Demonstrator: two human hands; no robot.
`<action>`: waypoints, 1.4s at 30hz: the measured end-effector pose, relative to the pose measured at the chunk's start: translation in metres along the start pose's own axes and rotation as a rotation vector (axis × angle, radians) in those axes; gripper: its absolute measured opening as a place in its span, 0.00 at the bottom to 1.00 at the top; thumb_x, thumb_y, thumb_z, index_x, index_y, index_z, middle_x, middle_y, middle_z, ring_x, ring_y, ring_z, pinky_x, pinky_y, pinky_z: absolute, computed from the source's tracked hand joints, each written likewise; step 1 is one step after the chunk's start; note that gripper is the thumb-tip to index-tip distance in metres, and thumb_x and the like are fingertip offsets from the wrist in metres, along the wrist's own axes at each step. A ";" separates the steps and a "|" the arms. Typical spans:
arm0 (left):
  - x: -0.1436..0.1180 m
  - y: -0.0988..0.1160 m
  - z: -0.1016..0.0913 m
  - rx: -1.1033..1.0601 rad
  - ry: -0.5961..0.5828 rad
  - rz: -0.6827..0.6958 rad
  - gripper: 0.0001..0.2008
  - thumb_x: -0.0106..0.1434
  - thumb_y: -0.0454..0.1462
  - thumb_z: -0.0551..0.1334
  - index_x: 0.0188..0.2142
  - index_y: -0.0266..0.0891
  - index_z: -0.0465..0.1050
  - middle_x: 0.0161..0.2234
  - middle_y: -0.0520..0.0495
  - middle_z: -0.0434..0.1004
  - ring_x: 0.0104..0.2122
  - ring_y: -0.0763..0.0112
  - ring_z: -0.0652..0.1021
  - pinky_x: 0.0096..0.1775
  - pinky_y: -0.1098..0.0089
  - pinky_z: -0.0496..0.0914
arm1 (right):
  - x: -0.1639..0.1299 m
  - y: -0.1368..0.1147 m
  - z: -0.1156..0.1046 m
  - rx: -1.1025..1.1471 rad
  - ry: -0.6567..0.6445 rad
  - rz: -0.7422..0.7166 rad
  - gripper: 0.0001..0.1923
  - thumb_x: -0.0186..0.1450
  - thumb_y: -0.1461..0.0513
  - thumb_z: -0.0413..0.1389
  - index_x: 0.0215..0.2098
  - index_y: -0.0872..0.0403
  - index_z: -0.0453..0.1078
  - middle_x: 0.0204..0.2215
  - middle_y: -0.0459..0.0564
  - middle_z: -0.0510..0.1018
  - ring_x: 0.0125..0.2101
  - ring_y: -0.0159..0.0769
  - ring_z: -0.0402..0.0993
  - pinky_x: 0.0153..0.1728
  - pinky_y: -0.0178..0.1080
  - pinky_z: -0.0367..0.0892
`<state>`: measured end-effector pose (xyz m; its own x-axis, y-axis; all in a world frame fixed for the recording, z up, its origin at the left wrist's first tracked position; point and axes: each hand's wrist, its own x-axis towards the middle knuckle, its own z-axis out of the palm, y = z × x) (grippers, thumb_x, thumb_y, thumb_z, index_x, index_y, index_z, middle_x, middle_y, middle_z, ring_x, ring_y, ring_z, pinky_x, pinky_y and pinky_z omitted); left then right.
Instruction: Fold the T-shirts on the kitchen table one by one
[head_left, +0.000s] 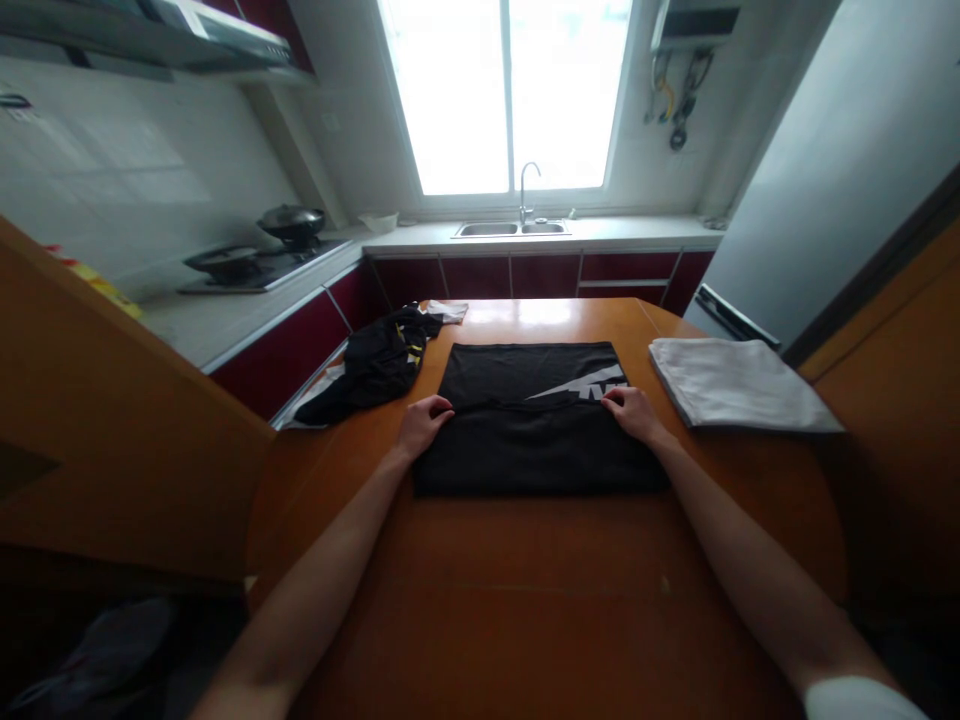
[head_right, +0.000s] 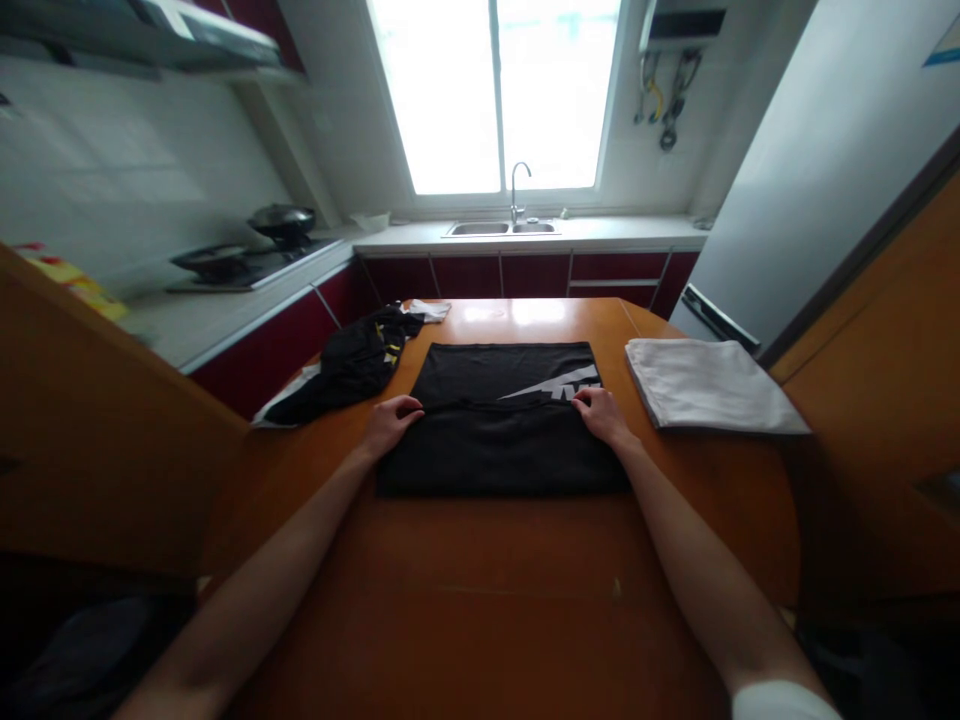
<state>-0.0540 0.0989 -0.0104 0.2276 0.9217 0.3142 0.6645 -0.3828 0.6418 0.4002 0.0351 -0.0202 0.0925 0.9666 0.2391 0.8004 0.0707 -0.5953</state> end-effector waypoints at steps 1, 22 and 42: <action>0.000 0.001 0.000 0.017 -0.002 0.012 0.10 0.60 0.45 0.66 0.35 0.41 0.78 0.35 0.45 0.82 0.36 0.60 0.81 0.44 0.61 0.76 | -0.001 -0.002 -0.001 -0.043 -0.008 0.013 0.10 0.66 0.60 0.57 0.39 0.54 0.80 0.38 0.54 0.84 0.41 0.43 0.80 0.46 0.40 0.68; -0.056 0.065 0.040 0.527 -0.313 0.091 0.32 0.72 0.55 0.52 0.70 0.50 0.58 0.73 0.44 0.49 0.71 0.45 0.49 0.67 0.42 0.48 | -0.075 -0.059 0.034 -0.455 -0.111 0.185 0.34 0.75 0.52 0.39 0.72 0.64 0.51 0.73 0.63 0.48 0.72 0.47 0.41 0.68 0.58 0.37; -0.064 0.102 0.075 0.523 -0.342 0.179 0.32 0.71 0.55 0.51 0.71 0.52 0.56 0.73 0.48 0.47 0.72 0.49 0.48 0.67 0.43 0.46 | -0.086 -0.097 0.036 -0.365 -0.041 0.015 0.33 0.75 0.51 0.39 0.72 0.60 0.52 0.73 0.59 0.48 0.73 0.44 0.39 0.69 0.53 0.36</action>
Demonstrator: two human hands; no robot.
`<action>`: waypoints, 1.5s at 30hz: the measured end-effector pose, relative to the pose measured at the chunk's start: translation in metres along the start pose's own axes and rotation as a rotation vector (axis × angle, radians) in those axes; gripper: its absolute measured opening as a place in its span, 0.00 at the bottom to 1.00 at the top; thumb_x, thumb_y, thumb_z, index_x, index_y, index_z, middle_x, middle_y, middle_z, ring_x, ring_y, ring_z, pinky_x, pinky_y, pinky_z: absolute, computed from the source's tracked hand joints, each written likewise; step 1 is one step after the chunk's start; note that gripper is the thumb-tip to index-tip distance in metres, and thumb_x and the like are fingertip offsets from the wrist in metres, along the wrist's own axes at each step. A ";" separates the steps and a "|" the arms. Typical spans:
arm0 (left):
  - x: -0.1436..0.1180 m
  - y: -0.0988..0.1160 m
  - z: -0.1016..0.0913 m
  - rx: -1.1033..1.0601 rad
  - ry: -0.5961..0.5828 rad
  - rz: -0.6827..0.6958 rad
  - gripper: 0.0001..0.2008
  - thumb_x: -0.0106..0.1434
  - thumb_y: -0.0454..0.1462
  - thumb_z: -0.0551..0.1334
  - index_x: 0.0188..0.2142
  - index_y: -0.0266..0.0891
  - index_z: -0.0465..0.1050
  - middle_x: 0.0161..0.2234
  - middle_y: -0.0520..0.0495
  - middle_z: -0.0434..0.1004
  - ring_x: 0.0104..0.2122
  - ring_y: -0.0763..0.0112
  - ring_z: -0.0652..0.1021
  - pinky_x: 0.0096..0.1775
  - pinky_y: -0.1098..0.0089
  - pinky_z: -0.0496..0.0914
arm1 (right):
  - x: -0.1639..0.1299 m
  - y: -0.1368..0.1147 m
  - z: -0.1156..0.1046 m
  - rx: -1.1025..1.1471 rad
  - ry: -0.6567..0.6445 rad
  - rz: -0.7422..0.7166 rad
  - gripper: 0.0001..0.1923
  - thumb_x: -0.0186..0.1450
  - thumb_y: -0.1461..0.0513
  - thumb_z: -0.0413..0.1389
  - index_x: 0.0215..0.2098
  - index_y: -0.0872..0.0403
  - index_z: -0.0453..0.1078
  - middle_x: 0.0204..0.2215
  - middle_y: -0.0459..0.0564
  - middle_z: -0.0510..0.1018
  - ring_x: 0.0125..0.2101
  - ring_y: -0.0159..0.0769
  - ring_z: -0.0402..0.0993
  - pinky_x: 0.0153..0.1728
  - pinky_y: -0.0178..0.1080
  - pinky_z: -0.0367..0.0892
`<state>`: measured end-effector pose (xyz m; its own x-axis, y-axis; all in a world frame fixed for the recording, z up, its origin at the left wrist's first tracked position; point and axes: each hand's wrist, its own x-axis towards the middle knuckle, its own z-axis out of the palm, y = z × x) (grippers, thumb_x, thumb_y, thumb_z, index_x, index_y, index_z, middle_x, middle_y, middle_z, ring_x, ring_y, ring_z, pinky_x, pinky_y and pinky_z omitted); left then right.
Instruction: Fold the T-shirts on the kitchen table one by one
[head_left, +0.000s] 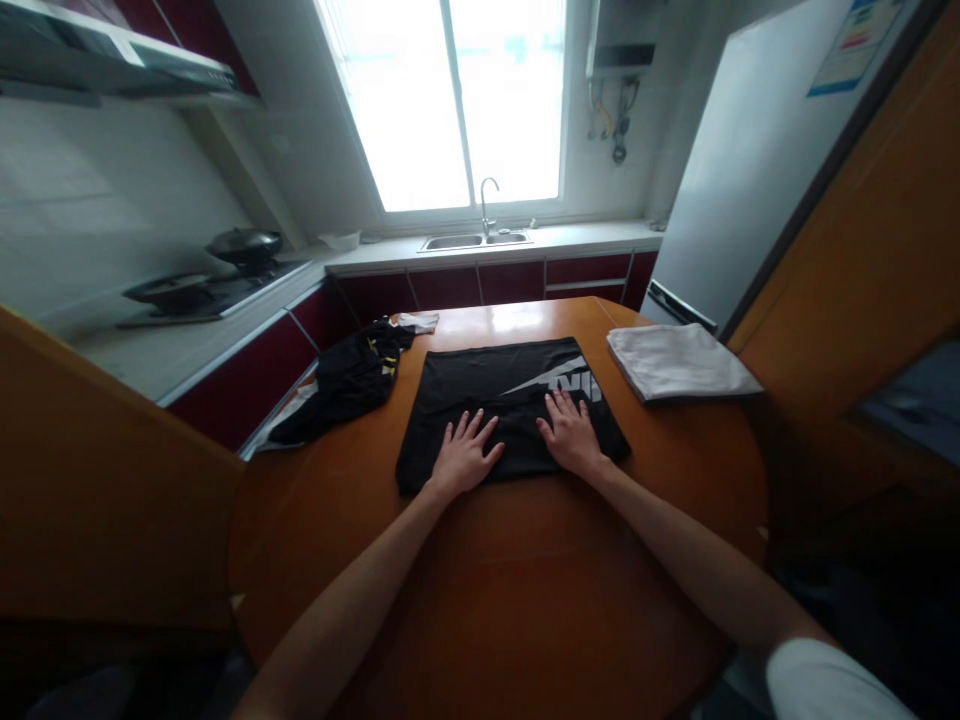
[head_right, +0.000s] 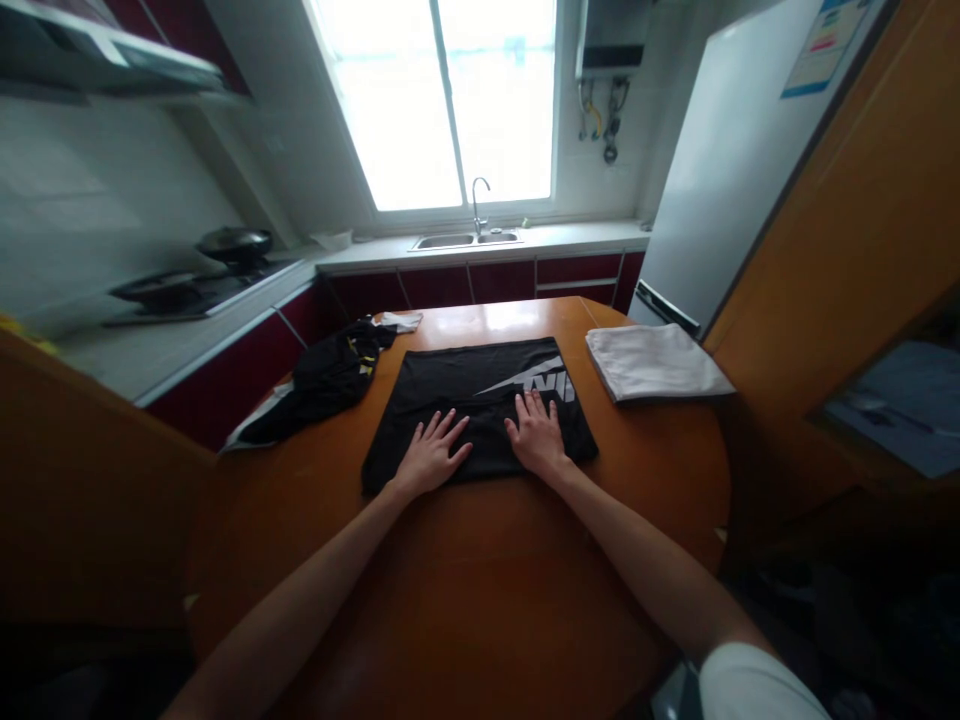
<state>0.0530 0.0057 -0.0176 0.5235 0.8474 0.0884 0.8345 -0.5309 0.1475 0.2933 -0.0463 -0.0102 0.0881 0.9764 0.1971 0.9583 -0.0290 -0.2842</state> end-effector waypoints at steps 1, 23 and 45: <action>0.000 0.000 0.000 -0.006 0.003 0.001 0.32 0.71 0.55 0.51 0.71 0.52 0.56 0.73 0.48 0.48 0.72 0.49 0.49 0.67 0.43 0.46 | 0.000 0.005 0.000 -0.021 0.010 0.033 0.33 0.75 0.52 0.39 0.72 0.61 0.52 0.73 0.60 0.48 0.73 0.45 0.39 0.69 0.54 0.35; -0.002 0.002 -0.001 0.007 -0.014 -0.010 0.32 0.71 0.56 0.50 0.71 0.53 0.55 0.73 0.49 0.47 0.72 0.50 0.48 0.68 0.43 0.46 | -0.003 0.030 0.005 -0.072 0.038 0.108 0.33 0.75 0.52 0.39 0.72 0.62 0.53 0.72 0.62 0.50 0.72 0.47 0.41 0.69 0.58 0.35; -0.007 -0.039 -0.014 0.041 -0.034 -0.176 0.31 0.73 0.54 0.50 0.71 0.48 0.56 0.73 0.42 0.46 0.72 0.48 0.49 0.67 0.42 0.46 | -0.002 0.034 0.015 -0.101 -0.058 0.125 0.33 0.73 0.57 0.40 0.71 0.68 0.52 0.72 0.64 0.51 0.72 0.47 0.44 0.69 0.55 0.41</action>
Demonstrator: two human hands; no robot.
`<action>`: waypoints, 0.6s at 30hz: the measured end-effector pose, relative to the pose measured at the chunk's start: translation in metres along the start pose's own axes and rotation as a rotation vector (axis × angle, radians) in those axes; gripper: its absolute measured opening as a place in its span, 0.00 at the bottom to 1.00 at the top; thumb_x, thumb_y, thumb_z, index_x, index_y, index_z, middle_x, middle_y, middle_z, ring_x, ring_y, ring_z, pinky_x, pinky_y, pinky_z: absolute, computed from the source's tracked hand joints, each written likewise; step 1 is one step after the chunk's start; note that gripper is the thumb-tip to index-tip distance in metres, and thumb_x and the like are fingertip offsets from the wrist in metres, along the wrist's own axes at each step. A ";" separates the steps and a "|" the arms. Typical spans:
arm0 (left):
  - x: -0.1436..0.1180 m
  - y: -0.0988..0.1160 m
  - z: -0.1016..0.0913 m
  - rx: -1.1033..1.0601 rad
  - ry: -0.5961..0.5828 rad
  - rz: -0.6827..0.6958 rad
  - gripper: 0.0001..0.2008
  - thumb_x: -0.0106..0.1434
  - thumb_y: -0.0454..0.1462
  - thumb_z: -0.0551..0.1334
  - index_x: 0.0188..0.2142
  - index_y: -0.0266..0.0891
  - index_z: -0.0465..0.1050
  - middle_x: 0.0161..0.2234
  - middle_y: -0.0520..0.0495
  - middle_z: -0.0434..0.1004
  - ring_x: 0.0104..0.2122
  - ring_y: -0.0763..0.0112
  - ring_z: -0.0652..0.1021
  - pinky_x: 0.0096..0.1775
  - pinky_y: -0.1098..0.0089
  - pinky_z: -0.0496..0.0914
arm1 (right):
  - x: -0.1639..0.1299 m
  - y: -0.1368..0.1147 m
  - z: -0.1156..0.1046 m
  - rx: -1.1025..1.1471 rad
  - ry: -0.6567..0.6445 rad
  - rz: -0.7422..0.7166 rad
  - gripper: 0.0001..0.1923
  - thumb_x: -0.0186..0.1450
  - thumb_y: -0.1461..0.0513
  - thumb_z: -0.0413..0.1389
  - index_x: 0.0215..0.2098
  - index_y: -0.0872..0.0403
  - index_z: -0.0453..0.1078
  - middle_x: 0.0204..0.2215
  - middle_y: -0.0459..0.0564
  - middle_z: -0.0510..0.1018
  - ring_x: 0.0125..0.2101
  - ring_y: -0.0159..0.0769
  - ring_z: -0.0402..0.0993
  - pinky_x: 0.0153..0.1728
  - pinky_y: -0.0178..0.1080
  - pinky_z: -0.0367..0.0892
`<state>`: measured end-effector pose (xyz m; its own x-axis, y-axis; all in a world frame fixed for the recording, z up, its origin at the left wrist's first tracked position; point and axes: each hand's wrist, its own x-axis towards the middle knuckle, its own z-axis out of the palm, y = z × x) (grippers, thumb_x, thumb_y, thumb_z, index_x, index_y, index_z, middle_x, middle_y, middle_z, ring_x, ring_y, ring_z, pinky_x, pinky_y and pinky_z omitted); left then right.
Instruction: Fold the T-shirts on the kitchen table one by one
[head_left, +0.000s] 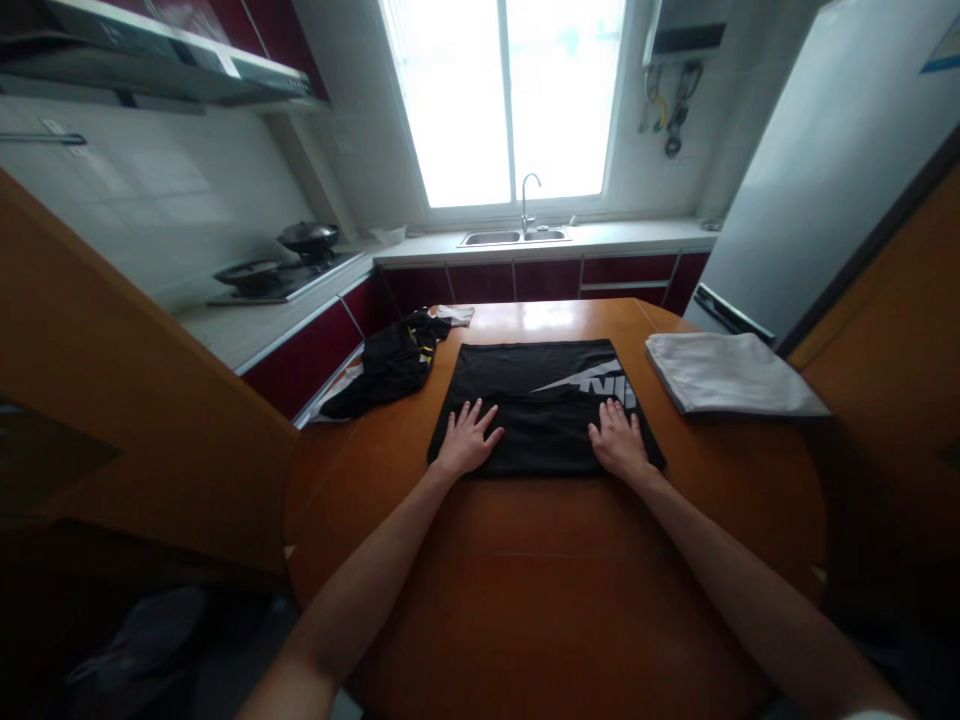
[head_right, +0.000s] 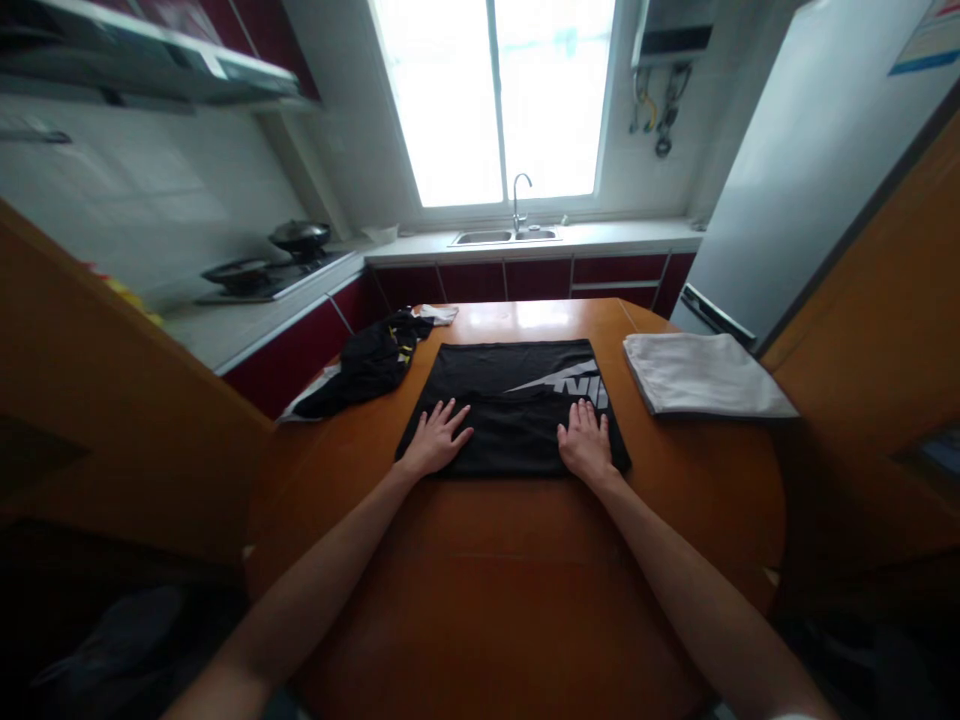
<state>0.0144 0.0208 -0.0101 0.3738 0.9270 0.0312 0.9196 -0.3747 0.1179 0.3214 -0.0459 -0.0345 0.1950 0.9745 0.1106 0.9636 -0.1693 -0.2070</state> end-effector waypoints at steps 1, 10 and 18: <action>0.000 0.000 0.001 0.006 -0.003 -0.001 0.31 0.74 0.54 0.49 0.71 0.48 0.55 0.73 0.42 0.46 0.72 0.49 0.49 0.67 0.42 0.46 | 0.000 0.000 -0.001 0.001 0.003 0.003 0.33 0.73 0.56 0.40 0.71 0.68 0.53 0.72 0.64 0.52 0.71 0.47 0.45 0.69 0.55 0.41; 0.000 0.003 0.001 0.001 0.082 0.037 0.32 0.73 0.55 0.48 0.71 0.46 0.56 0.73 0.42 0.49 0.72 0.49 0.49 0.67 0.41 0.46 | 0.002 -0.003 -0.002 0.022 0.104 -0.059 0.32 0.74 0.56 0.39 0.71 0.66 0.53 0.72 0.62 0.52 0.72 0.47 0.43 0.69 0.55 0.39; 0.001 0.002 0.005 -0.006 0.018 0.009 0.32 0.72 0.56 0.49 0.71 0.50 0.55 0.73 0.44 0.47 0.72 0.48 0.49 0.67 0.41 0.45 | 0.005 0.001 0.005 -0.006 -0.019 -0.040 0.32 0.74 0.55 0.40 0.71 0.66 0.54 0.72 0.64 0.52 0.72 0.47 0.44 0.68 0.56 0.40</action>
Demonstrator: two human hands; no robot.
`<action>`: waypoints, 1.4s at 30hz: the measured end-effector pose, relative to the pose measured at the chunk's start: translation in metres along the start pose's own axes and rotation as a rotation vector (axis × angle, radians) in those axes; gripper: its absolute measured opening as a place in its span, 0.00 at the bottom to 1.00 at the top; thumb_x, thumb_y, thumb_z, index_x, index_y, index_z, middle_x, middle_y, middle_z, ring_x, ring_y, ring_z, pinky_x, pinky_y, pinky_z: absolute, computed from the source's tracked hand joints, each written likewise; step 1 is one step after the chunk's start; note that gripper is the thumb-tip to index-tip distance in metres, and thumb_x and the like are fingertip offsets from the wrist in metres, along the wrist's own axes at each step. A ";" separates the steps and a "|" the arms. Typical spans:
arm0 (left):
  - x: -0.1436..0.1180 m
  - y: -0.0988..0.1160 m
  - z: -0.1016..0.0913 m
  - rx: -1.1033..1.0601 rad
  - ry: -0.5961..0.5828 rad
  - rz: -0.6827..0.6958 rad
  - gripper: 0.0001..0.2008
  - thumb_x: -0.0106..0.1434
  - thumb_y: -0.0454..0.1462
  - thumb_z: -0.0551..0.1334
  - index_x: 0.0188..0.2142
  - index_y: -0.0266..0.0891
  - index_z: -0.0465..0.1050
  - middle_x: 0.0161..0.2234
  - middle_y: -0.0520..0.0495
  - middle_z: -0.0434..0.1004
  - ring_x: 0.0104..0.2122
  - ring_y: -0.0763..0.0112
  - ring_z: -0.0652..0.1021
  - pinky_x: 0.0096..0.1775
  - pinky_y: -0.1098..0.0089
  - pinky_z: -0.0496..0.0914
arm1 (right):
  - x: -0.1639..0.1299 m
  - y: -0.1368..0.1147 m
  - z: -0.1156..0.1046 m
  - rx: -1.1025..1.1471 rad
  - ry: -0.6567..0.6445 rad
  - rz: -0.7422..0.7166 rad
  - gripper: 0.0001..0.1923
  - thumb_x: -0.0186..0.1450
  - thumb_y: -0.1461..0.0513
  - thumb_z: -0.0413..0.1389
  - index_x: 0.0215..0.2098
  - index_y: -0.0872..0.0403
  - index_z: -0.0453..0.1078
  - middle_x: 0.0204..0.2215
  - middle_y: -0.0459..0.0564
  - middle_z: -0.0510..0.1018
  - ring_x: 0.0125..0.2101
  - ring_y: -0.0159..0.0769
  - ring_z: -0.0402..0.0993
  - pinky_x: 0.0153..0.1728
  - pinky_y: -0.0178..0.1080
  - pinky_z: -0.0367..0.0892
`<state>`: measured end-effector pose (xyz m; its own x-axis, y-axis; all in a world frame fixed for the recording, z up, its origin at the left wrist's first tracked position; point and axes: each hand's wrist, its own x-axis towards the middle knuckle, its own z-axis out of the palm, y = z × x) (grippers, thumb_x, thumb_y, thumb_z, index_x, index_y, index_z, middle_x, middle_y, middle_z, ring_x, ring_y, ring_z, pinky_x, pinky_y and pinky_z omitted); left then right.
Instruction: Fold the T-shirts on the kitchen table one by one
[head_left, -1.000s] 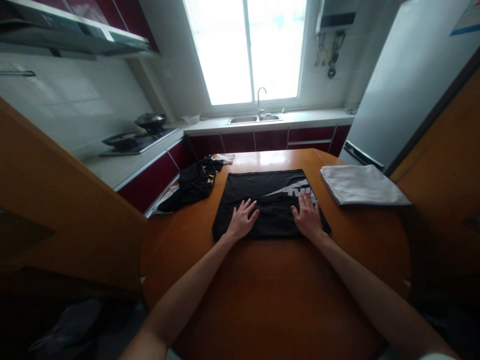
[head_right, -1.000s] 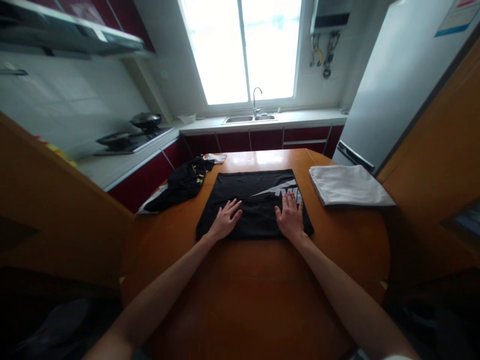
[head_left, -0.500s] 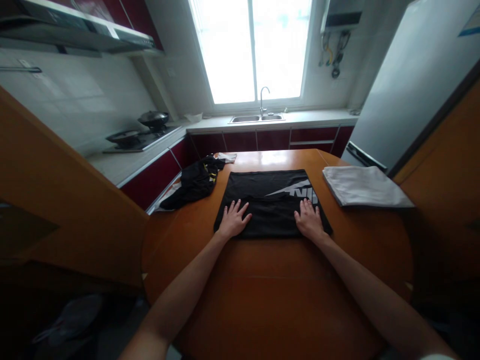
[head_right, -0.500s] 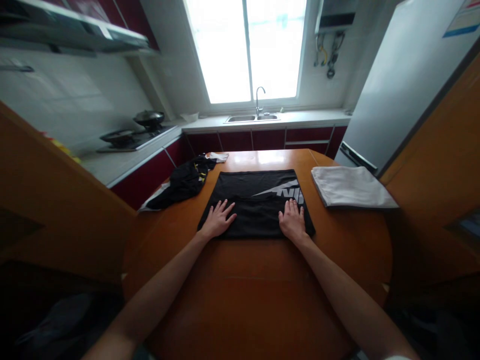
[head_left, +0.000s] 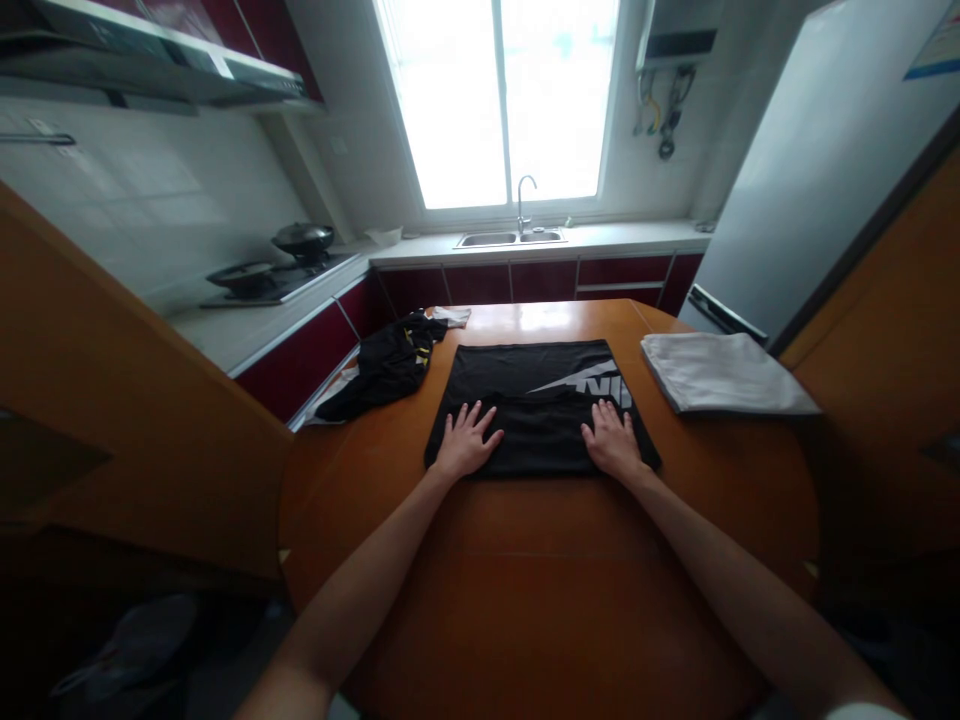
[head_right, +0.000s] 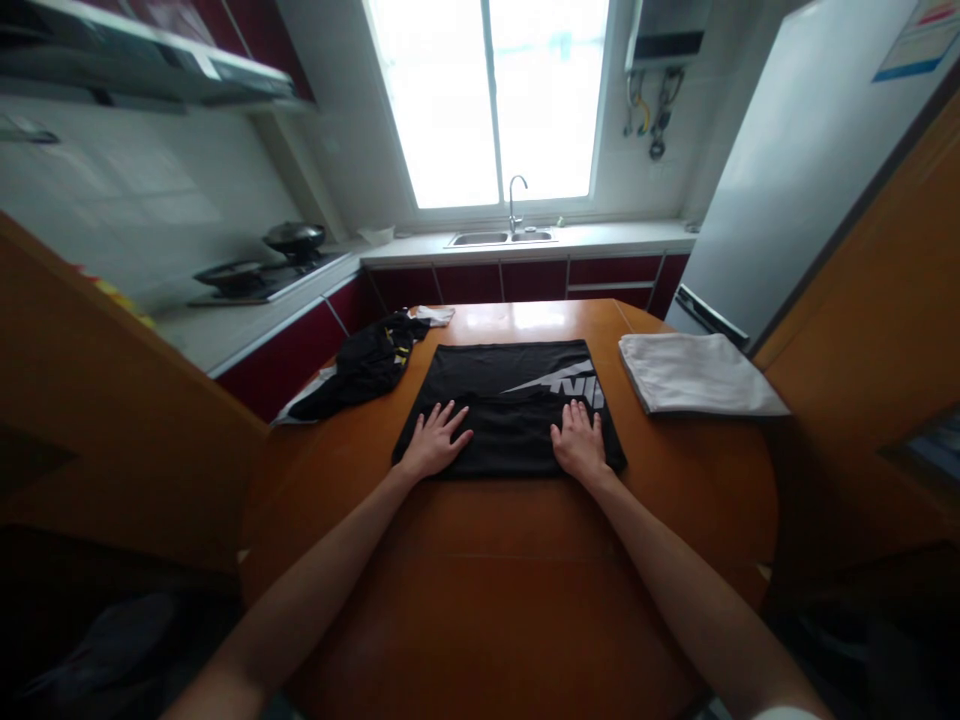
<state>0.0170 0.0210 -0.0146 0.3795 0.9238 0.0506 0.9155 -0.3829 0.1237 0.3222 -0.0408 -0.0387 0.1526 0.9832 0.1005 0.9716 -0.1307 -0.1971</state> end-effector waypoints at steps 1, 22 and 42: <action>0.000 0.000 0.000 -0.002 0.002 -0.001 0.32 0.73 0.56 0.49 0.71 0.50 0.55 0.73 0.44 0.47 0.72 0.49 0.49 0.67 0.41 0.45 | 0.000 0.000 0.000 0.002 -0.001 0.001 0.32 0.74 0.55 0.40 0.71 0.66 0.54 0.72 0.64 0.52 0.72 0.47 0.44 0.68 0.55 0.40; 0.002 -0.031 0.001 0.008 0.009 -0.060 0.33 0.73 0.56 0.47 0.71 0.46 0.56 0.73 0.39 0.47 0.72 0.47 0.47 0.67 0.42 0.48 | 0.005 0.020 -0.007 0.022 0.101 0.069 0.30 0.74 0.58 0.39 0.70 0.66 0.56 0.71 0.65 0.55 0.70 0.49 0.48 0.67 0.56 0.46; -0.112 -0.098 -0.057 -0.303 0.243 0.343 0.19 0.69 0.50 0.60 0.51 0.44 0.78 0.48 0.43 0.78 0.48 0.59 0.79 0.51 0.59 0.76 | -0.073 0.093 -0.056 0.339 0.390 -0.313 0.15 0.70 0.59 0.51 0.47 0.53 0.77 0.46 0.57 0.77 0.48 0.47 0.72 0.53 0.47 0.69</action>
<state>-0.1228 -0.0452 0.0237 0.5763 0.7325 0.3625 0.6504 -0.6796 0.3392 0.4117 -0.1317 -0.0096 -0.0136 0.8405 0.5416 0.8791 0.2682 -0.3941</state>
